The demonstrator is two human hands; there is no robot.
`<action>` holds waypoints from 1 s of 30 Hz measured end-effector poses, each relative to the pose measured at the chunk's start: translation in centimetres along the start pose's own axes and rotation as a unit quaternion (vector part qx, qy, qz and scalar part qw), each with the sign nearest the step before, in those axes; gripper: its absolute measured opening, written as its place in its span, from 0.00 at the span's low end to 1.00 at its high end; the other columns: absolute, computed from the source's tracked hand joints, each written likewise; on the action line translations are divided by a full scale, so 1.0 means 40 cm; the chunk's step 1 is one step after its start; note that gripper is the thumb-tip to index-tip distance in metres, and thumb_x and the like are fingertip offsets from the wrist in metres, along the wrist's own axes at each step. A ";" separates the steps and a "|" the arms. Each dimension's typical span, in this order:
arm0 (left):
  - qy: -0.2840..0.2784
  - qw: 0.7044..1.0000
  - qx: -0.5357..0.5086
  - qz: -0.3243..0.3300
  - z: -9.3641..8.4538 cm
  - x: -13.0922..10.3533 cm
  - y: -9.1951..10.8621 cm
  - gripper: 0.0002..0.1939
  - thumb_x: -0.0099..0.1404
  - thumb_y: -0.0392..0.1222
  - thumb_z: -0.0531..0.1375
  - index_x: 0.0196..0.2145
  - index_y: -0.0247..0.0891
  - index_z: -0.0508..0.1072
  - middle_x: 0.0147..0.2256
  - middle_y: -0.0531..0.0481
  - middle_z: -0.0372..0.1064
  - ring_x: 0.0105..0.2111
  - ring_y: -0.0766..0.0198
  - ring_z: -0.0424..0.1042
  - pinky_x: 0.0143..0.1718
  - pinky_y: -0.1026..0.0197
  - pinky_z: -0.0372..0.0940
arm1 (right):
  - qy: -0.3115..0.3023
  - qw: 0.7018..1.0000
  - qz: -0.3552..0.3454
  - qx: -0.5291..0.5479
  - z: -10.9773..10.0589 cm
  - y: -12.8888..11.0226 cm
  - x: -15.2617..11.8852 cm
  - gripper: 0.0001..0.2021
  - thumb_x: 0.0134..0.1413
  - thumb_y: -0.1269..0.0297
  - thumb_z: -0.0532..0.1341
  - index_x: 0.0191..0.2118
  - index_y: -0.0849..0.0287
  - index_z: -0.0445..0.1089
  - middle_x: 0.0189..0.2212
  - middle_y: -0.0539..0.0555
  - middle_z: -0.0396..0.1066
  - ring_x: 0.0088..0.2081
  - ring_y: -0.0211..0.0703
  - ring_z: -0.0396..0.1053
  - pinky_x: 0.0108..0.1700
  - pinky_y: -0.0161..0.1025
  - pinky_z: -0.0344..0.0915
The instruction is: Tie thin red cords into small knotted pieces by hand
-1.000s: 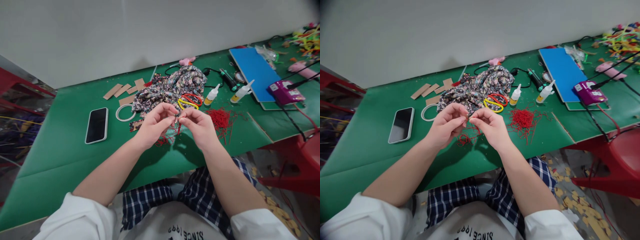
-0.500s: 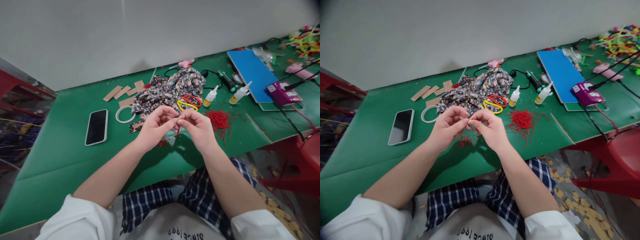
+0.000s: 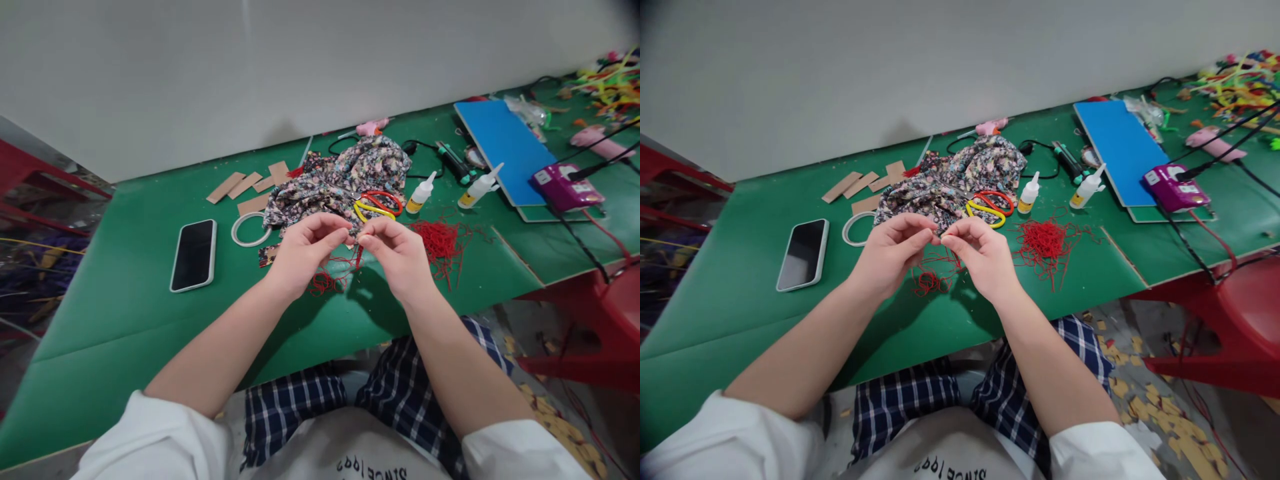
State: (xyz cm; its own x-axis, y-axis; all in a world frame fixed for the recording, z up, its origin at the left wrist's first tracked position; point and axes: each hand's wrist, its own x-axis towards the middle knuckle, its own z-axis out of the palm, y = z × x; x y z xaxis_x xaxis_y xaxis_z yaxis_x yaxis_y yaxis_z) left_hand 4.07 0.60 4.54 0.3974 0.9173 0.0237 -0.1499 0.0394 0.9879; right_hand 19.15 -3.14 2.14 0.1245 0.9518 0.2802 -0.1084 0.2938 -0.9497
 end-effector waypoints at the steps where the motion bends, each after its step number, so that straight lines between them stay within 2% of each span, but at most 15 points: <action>1: 0.002 1.000 0.005 -0.004 -0.002 0.001 0.001 0.07 0.56 0.41 0.65 0.33 0.38 0.74 0.26 0.54 0.73 0.18 0.77 0.62 0.15 0.73 0.50 | 0.004 1.000 0.003 -0.001 -0.001 -0.001 0.001 0.03 0.49 0.65 0.65 0.28 0.56 0.70 0.27 0.46 0.68 0.29 0.32 0.64 0.33 0.33 0.62; 3: 0.004 1.000 0.021 -0.001 -0.004 0.001 0.004 0.08 0.56 0.41 0.64 0.35 0.39 0.75 0.27 0.53 0.74 0.18 0.76 0.62 0.15 0.72 0.50 | 0.010 1.000 0.006 -0.004 -0.001 -0.001 0.001 0.03 0.49 0.66 0.65 0.28 0.56 0.71 0.27 0.46 0.68 0.29 0.32 0.64 0.33 0.33 0.62; 6: 0.012 0.998 0.054 0.021 -0.003 -0.002 0.006 0.11 0.55 0.41 0.65 0.37 0.39 0.75 0.27 0.52 0.75 0.22 0.71 0.68 0.20 0.70 0.59 | 0.016 1.000 0.005 -0.011 -0.001 -0.001 0.000 0.03 0.49 0.65 0.65 0.28 0.56 0.71 0.27 0.46 0.67 0.29 0.32 0.64 0.33 0.33 0.62; 10: 0.037 0.994 0.090 0.042 0.004 -0.007 0.002 0.08 0.53 0.41 0.66 0.32 0.37 0.76 0.27 0.51 0.75 0.27 0.67 0.73 0.28 0.66 0.67 | 0.013 1.000 -0.012 -0.025 -0.001 0.000 -0.002 0.03 0.49 0.65 0.65 0.28 0.56 0.71 0.28 0.46 0.67 0.31 0.33 0.65 0.36 0.34 0.63; 13: 0.036 0.993 0.088 0.065 0.004 -0.006 -0.005 0.06 0.53 0.40 0.66 0.29 0.36 0.75 0.27 0.52 0.75 0.28 0.67 0.73 0.32 0.65 0.68 | 0.004 1.000 -0.019 -0.024 -0.002 0.000 -0.002 0.03 0.50 0.65 0.65 0.29 0.56 0.70 0.28 0.46 0.68 0.32 0.33 0.66 0.37 0.35 0.64; 17: 0.023 0.994 0.075 0.078 0.002 -0.002 -0.011 0.06 0.57 0.41 0.64 0.28 0.35 0.72 0.24 0.54 0.72 0.26 0.70 0.72 0.32 0.67 0.67 | 0.003 0.999 -0.021 -0.030 -0.002 0.001 -0.001 0.04 0.50 0.64 0.64 0.29 0.56 0.70 0.28 0.46 0.67 0.31 0.33 0.66 0.36 0.35 0.64; 21: 0.006 0.998 0.029 0.055 0.004 -0.003 -0.017 0.08 0.56 0.43 0.65 0.29 0.36 0.72 0.23 0.55 0.71 0.24 0.72 0.70 0.29 0.69 0.65 | 0.000 0.999 -0.026 -0.043 -0.001 0.001 -0.001 0.04 0.50 0.64 0.64 0.29 0.56 0.70 0.28 0.47 0.67 0.32 0.34 0.66 0.37 0.35 0.64; 26: -0.038 0.999 -0.032 -0.006 0.003 -0.007 -0.015 0.16 0.55 0.44 0.66 0.42 0.40 0.72 0.22 0.57 0.70 0.23 0.73 0.70 0.27 0.71 0.65 | -0.020 0.996 -0.032 -0.077 0.001 -0.005 -0.006 0.05 0.51 0.63 0.64 0.28 0.57 0.70 0.29 0.48 0.68 0.34 0.37 0.66 0.38 0.38 0.64; 30: -0.061 0.996 -0.059 -0.032 0.000 -0.008 -0.009 0.19 0.54 0.44 0.66 0.44 0.40 0.71 0.22 0.58 0.70 0.21 0.74 0.70 0.24 0.73 0.64 | -0.034 0.998 -0.015 -0.060 0.002 -0.011 -0.007 0.05 0.50 0.62 0.64 0.28 0.57 0.70 0.29 0.49 0.68 0.33 0.37 0.66 0.37 0.37 0.64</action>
State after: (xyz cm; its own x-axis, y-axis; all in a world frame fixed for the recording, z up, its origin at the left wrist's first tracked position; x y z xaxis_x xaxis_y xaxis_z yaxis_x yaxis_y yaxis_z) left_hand 4.01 0.26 4.16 0.5157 0.8567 -0.0131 -0.2228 0.1488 0.9634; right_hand 19.06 -3.53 2.50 0.0576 0.9480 0.3130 0.0133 0.3127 -0.9497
